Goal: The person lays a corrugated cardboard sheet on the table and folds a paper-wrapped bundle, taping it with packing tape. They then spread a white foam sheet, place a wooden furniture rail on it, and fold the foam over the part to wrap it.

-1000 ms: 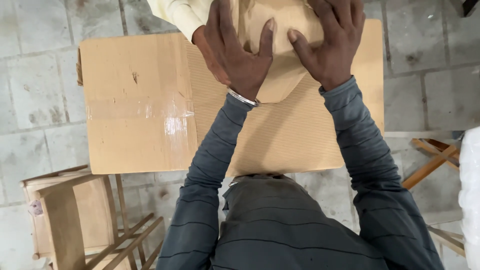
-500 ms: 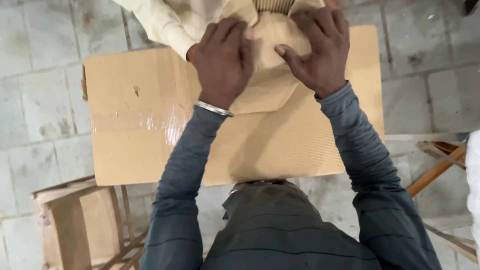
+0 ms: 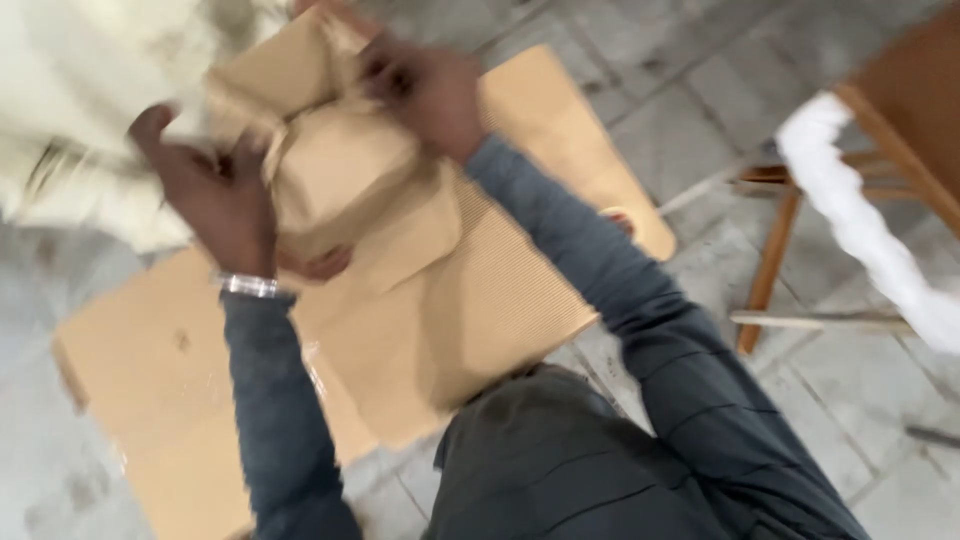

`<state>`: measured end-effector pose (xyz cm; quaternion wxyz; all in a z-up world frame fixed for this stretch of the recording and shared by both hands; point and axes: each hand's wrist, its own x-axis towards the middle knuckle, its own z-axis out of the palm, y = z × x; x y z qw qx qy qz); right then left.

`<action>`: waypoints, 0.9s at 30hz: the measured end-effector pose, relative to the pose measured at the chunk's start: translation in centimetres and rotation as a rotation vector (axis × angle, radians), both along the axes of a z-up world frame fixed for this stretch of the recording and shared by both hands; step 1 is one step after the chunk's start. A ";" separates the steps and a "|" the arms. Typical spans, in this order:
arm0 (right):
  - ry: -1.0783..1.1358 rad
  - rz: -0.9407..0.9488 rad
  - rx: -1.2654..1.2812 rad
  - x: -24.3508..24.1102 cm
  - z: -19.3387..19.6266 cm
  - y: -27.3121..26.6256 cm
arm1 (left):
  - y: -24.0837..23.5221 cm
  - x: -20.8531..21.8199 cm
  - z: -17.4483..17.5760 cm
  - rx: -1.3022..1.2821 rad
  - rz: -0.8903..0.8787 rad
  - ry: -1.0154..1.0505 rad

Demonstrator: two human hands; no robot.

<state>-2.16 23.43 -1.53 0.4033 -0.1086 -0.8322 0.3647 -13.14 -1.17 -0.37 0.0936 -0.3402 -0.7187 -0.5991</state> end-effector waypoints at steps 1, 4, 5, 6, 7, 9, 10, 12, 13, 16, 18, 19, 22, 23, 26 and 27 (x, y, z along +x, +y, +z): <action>0.010 -0.053 0.022 0.5 -0.4 -0.1 | 0.5 0.5 1.0 0.022 -0.053 0.010; 0.013 -0.081 0.041 -0.3 -1.4 -1.1 | 0.0 -0.6 2.2 -0.265 0.153 0.226; -0.017 -0.103 0.024 -0.4 -0.9 -1.2 | -0.2 -1.5 2.2 -0.197 -0.096 0.024; -0.049 -0.107 0.000 -0.6 -0.6 -1.9 | -1.0 -2.2 2.0 -0.139 -0.331 -0.180; -0.045 -0.127 0.014 -0.5 0.1 -1.6 | -0.6 -2.8 1.8 -0.128 -0.352 -0.173; -0.088 -0.148 0.048 -0.6 1.0 -2.3 | -1.1 -3.9 1.1 -0.100 -0.463 -0.640; -0.084 -0.153 0.055 -1.2 -0.2 -1.3 | -0.7 -3.7 1.9 -0.096 -0.469 -0.635; -0.111 0.052 0.005 -2.6 -2.5 0.7 | -0.3 -3.3 3.4 -0.189 -0.518 -0.810; -0.109 0.051 0.010 -2.7 -2.8 1.4 | 0.2 -1.7 5.3 -0.186 -0.521 -0.806; -0.140 0.441 -0.389 -2.5 -3.1 2.4 | 0.7 1.4 7.7 -0.188 -0.561 -0.867; -0.148 0.605 -0.722 -2.0 -2.3 2.2 | 0.4 0.6 5.4 -0.192 -0.463 -0.722; -0.148 0.608 -0.723 -2.3 -3.0 2.1 | 0.6 0.4 4.7 -0.193 -0.460 -0.722; -0.112 0.615 -0.823 -2.5 -4.4 1.5 | 0.3 1.0 2.8 -0.220 -0.280 -0.382; -0.090 0.617 -0.838 -2.2 -4.3 1.1 | 0.2 1.3 2.7 -0.209 -0.270 -0.278; -0.023 0.615 -0.801 -1.1 -3.1 0.8 | 0.4 1.6 2.6 -0.192 -0.263 -0.156; 0.016 0.612 -0.746 -0.7 -2.8 0.7 | 0.5 1.6 2.4 -0.181 -0.263 -0.141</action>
